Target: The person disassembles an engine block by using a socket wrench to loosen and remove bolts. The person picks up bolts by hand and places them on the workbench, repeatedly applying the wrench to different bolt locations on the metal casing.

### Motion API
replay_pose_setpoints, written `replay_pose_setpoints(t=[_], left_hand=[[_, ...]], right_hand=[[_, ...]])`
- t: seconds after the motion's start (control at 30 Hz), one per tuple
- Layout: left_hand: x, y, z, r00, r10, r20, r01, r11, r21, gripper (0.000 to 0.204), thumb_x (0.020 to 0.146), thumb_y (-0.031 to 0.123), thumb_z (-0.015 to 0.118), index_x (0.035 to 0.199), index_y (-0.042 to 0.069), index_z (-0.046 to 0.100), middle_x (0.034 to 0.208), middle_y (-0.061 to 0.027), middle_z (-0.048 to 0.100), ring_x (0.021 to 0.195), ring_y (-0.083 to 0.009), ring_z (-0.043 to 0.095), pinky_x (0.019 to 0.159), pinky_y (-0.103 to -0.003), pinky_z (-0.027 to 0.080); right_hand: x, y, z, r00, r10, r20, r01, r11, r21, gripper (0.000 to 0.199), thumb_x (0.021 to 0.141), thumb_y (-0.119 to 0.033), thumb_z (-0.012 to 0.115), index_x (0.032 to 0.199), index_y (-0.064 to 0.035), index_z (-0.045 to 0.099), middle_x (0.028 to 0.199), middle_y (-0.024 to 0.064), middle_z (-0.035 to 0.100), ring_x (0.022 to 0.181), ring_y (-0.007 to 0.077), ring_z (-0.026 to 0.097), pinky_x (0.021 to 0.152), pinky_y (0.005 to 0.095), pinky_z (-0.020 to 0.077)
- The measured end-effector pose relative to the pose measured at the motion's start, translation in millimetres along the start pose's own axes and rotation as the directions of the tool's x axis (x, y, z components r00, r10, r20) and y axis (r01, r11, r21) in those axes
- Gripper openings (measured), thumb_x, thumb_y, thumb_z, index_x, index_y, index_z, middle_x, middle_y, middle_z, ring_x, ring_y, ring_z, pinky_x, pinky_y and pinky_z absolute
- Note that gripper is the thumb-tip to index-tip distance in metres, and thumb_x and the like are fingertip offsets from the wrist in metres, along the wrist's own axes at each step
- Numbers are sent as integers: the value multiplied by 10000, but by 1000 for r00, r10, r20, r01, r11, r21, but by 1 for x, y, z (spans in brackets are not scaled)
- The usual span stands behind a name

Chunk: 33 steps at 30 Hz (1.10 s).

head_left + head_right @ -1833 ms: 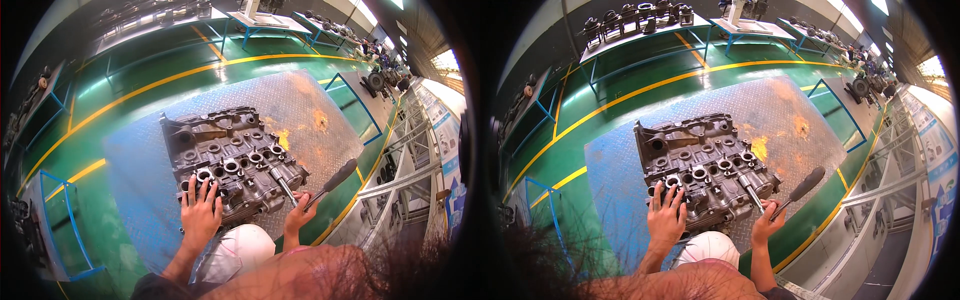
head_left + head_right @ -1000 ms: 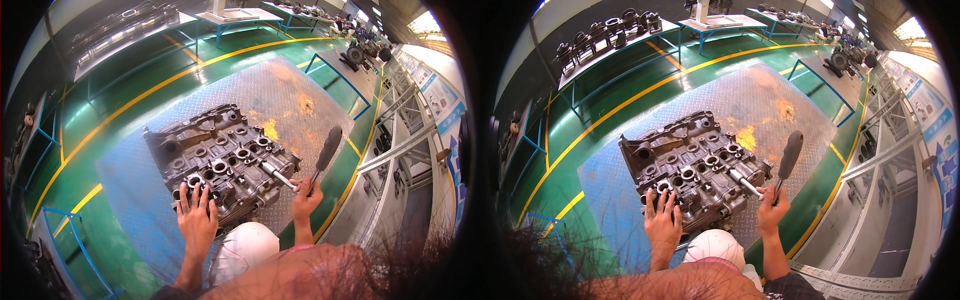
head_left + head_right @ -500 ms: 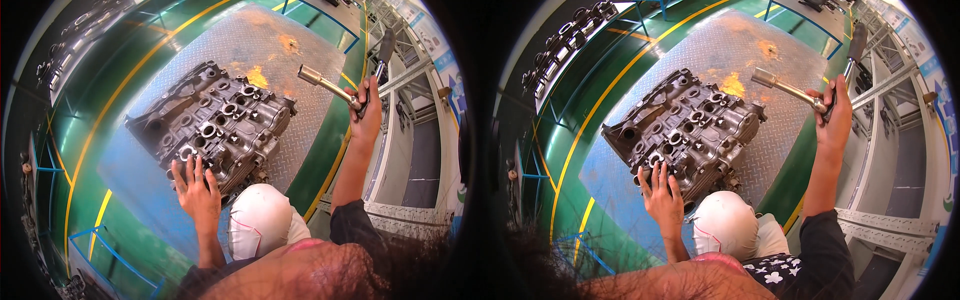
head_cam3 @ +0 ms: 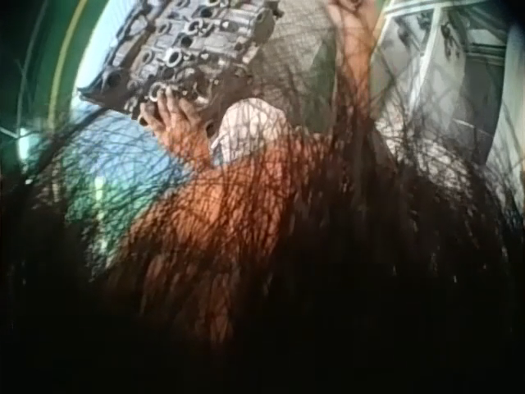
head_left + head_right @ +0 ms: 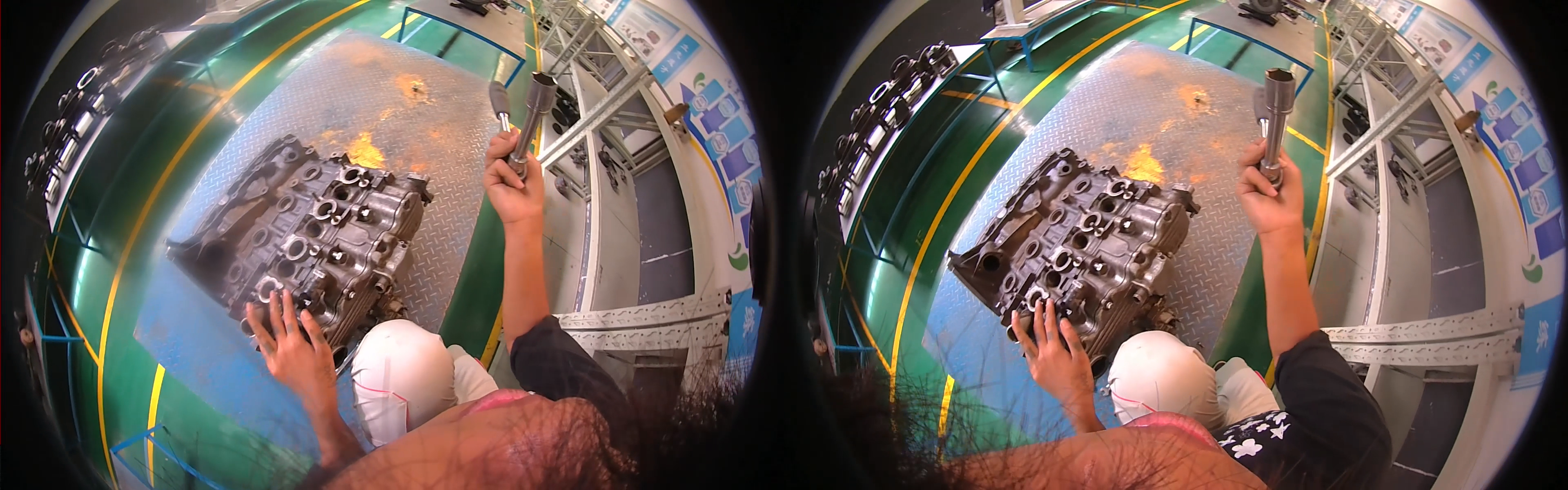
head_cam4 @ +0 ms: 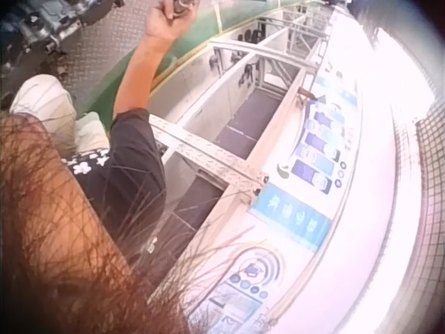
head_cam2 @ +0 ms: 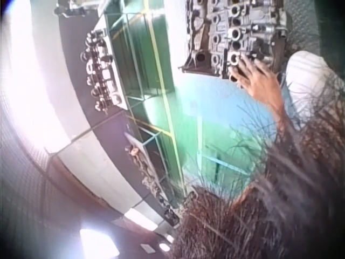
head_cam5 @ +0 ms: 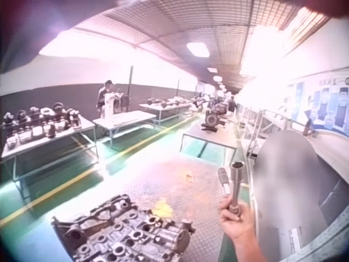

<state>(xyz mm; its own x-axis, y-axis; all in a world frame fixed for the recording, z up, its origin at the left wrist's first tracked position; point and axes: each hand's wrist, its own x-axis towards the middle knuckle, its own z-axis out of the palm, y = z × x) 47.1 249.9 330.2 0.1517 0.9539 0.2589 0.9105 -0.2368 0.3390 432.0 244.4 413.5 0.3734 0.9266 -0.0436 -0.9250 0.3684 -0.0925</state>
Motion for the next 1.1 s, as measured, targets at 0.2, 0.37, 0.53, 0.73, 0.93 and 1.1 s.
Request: replay_pose_setpoints(t=[0.2,0.37,0.53,0.73,0.93,1.1], left_hand=[[5,5,5,1000,8,22,-8,1000,29,394,1079,312,479,1403,170,652,1495,-1,594,1560,-307,282,1206,-445,358],[3,1,8,998,-2,64,0,999,36,437,1100,359,422,1424,160,638,1515,-13,575,1568,-306,256,1181,-473,388],[3,1,8,997,-4,74,0,999,47,439,1101,364,422,1425,160,637,1518,-12,573,1570,-307,249,1187,-473,380],[2,1,7,996,-5,86,0,998,59,436,1098,352,426,1426,157,635,1520,-13,573,1571,-311,245,1211,-461,351],[4,4,4,996,-17,83,13,999,37,431,1091,340,435,1426,154,633,1516,-15,577,1565,-320,261,1223,-458,333],[11,9,4,999,-11,51,7,998,62,392,1071,291,488,1378,131,675,1479,-29,612,1545,-331,312,1200,-485,383]], right_hand=[[-1,15,3,957,114,266,-218,888,405,268,1097,-188,517,862,-62,539,734,17,567,742,115,664,378,226,316],[-5,19,0,956,117,269,-218,895,388,300,1114,-212,496,843,-85,517,726,1,568,786,109,702,374,221,316],[-11,23,0,973,89,213,-175,886,430,247,1104,-183,508,886,-69,524,742,10,580,763,101,689,373,217,323],[-14,25,-3,992,33,125,-83,905,418,191,1081,-146,537,921,-41,529,782,33,593,760,113,684,383,218,341],[-15,24,1,997,-29,74,0,933,359,145,1052,-105,562,941,-14,540,789,56,591,779,137,691,402,215,368],[-9,23,-3,992,-102,75,79,960,267,134,1042,-87,558,945,4,543,823,83,598,809,152,693,409,215,385]])
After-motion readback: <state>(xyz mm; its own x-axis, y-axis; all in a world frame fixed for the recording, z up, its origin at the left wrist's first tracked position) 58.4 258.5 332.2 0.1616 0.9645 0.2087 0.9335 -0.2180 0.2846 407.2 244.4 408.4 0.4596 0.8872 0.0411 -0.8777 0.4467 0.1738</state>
